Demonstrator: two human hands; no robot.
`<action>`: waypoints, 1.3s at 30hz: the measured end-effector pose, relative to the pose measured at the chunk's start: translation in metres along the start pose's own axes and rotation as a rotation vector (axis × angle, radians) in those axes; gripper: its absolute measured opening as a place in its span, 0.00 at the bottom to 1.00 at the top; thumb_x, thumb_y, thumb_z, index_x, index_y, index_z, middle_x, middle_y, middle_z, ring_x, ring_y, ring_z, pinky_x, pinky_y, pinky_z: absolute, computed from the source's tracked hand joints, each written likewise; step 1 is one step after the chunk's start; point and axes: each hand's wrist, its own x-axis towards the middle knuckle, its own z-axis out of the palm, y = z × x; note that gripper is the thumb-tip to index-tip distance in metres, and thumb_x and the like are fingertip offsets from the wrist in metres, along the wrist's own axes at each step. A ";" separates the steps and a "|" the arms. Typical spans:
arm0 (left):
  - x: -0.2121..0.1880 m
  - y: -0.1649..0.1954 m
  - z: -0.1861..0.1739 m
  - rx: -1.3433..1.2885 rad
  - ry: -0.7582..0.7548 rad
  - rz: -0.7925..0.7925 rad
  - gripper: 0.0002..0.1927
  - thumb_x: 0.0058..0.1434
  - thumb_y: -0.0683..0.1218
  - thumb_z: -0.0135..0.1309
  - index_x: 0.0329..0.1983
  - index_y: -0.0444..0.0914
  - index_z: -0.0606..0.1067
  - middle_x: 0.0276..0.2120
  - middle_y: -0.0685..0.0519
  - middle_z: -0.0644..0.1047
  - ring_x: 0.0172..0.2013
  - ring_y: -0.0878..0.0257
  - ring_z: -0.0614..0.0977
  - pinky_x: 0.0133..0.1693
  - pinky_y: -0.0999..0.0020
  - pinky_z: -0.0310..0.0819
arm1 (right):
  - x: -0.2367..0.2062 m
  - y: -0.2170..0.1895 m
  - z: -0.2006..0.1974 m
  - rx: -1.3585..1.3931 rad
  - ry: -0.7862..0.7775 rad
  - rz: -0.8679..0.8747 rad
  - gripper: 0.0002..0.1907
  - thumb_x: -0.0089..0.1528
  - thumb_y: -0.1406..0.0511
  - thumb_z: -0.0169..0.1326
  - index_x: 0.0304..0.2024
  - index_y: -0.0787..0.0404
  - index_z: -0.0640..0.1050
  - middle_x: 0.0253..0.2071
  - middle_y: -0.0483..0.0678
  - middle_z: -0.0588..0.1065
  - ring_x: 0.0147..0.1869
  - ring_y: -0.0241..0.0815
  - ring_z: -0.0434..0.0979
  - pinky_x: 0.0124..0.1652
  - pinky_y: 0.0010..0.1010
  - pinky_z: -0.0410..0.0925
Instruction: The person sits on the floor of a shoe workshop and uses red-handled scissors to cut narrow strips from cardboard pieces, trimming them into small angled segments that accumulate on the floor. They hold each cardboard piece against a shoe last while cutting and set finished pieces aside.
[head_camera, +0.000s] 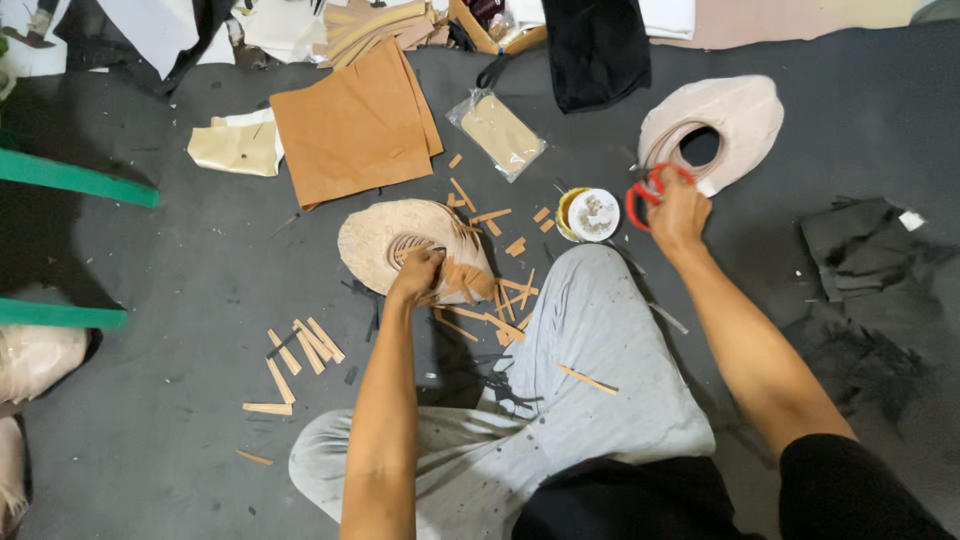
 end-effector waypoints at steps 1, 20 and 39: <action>0.002 -0.001 -0.002 0.113 0.111 0.075 0.17 0.69 0.48 0.49 0.35 0.28 0.79 0.24 0.46 0.75 0.25 0.57 0.74 0.30 0.58 0.67 | 0.005 0.002 0.000 0.018 0.052 0.009 0.22 0.53 0.69 0.67 0.50 0.59 0.77 0.42 0.58 0.80 0.44 0.66 0.79 0.42 0.54 0.69; -0.224 0.022 -0.037 -1.031 0.574 0.481 0.08 0.65 0.45 0.55 0.45 0.38 0.73 0.42 0.54 0.80 0.44 0.66 0.80 0.47 0.69 0.76 | -0.134 -0.132 -0.089 0.719 -0.626 -0.258 0.18 0.61 0.61 0.66 0.36 0.62 0.69 0.25 0.48 0.71 0.27 0.35 0.70 0.28 0.29 0.68; -0.239 0.024 -0.063 -0.870 0.782 0.788 0.14 0.77 0.49 0.43 0.43 0.35 0.73 0.32 0.49 0.77 0.30 0.61 0.78 0.33 0.67 0.75 | -0.181 -0.075 -0.185 1.477 -0.060 0.206 0.19 0.65 0.80 0.59 0.46 0.59 0.65 0.35 0.45 0.70 0.25 0.34 0.70 0.26 0.21 0.64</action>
